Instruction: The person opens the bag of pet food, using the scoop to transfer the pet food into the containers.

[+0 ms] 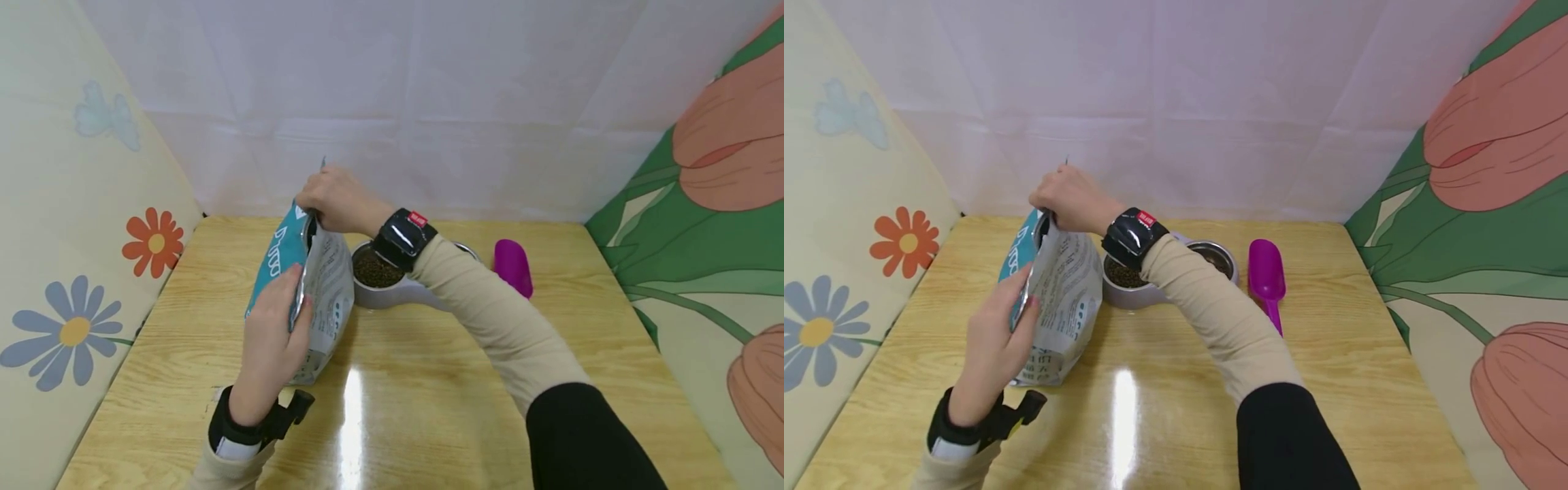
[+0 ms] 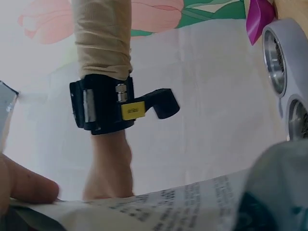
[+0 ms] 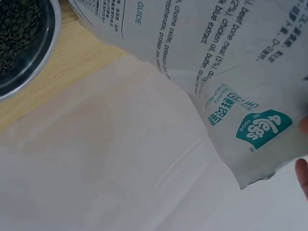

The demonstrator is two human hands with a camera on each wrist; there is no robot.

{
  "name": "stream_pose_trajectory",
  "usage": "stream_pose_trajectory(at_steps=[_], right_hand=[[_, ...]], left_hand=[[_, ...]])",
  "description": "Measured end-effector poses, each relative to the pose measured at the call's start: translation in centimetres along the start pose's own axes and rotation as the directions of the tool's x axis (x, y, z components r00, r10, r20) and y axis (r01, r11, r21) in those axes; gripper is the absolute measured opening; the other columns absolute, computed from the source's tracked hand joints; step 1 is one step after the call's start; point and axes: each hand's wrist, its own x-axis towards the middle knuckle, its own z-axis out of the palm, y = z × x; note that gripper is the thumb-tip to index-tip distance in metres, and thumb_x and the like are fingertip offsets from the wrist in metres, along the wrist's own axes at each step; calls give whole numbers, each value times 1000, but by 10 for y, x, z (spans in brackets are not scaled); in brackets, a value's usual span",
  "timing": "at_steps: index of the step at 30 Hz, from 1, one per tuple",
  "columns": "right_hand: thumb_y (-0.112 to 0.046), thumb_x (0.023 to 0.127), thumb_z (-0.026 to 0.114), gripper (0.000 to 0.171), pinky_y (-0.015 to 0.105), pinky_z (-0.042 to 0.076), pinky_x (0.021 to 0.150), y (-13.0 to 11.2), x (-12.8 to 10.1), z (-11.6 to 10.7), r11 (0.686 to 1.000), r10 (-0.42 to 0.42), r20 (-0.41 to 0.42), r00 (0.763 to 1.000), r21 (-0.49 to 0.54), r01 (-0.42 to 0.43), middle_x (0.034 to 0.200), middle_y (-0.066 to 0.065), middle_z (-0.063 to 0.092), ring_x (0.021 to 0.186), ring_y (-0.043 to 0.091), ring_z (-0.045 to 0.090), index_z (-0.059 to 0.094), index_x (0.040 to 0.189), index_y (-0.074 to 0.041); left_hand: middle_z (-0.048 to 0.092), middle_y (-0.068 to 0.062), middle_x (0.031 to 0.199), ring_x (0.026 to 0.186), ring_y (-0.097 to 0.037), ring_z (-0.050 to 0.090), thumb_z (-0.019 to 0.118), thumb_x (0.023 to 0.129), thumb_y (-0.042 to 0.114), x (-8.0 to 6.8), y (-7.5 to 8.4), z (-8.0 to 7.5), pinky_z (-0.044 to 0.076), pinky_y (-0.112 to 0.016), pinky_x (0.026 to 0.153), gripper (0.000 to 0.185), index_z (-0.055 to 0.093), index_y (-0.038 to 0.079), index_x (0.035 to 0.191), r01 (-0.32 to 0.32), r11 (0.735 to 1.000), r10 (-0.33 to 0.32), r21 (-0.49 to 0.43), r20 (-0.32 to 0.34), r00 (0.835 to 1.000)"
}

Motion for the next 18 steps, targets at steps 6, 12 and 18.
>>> stream_pose_trajectory(at_steps=[6,12,18], right_hand=[[11,78,45,29,32,41,82,-9,-2,-5,997,-66,28,997,39,65,87,1,67,82,19,60,64,85,-10],[11,75,47,23,32,41,82,-12,2,-6,998,-62,55,997,-7,62,79,1,66,77,20,60,59,75,-8],[9,69,49,22,30,42,67,-15,5,-3,998,2,86,996,-62,4,71,1,61,64,17,49,60,72,-10]], left_hand=[[62,-18,71,59,-32,57,61,78,10,6,13,-9,46,-41,47,16,64,-6,79,24,959,12,281,-126,992],[55,-14,58,46,-26,48,62,79,9,9,19,-12,37,-34,38,17,59,-3,66,55,931,-17,362,-108,994],[48,-10,51,40,-21,39,60,77,6,10,18,-10,30,-30,36,20,53,0,60,38,927,4,372,-112,994]])
